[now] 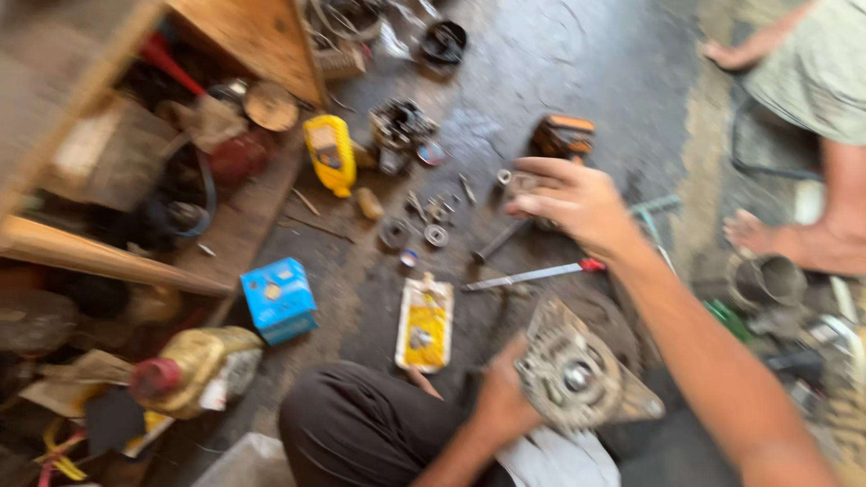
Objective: The person sits on the floor and assembles a mechanical component, likely a clutch assembly, by hand. They insert small metal pieces into the central hub, then attach a larger metal plate and use a hammer to tap a ring into place.
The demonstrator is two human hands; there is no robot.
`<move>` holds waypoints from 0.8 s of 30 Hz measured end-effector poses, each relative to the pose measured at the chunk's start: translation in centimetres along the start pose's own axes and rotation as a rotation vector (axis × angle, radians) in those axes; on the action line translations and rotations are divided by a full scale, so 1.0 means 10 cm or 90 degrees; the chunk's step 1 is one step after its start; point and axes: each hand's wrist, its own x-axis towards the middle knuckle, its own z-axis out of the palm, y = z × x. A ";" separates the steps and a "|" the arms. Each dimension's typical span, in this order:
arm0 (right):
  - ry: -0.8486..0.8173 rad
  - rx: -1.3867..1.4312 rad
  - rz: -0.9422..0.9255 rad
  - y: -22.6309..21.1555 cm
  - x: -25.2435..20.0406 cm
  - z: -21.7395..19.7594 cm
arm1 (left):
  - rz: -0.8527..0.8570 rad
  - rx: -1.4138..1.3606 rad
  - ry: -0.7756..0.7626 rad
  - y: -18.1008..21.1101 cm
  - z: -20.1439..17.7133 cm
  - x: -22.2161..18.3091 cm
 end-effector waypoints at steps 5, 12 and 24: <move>0.224 -0.072 -0.034 -0.41 -1.59 -0.24 | 0.088 0.066 0.027 -0.01 0.01 0.01; 0.240 -0.148 -0.153 -0.23 -2.42 0.32 | 0.180 0.192 0.057 0.05 0.04 0.03; 0.218 -0.389 -0.223 -0.39 -2.29 0.52 | 0.171 0.218 0.051 0.07 0.06 0.03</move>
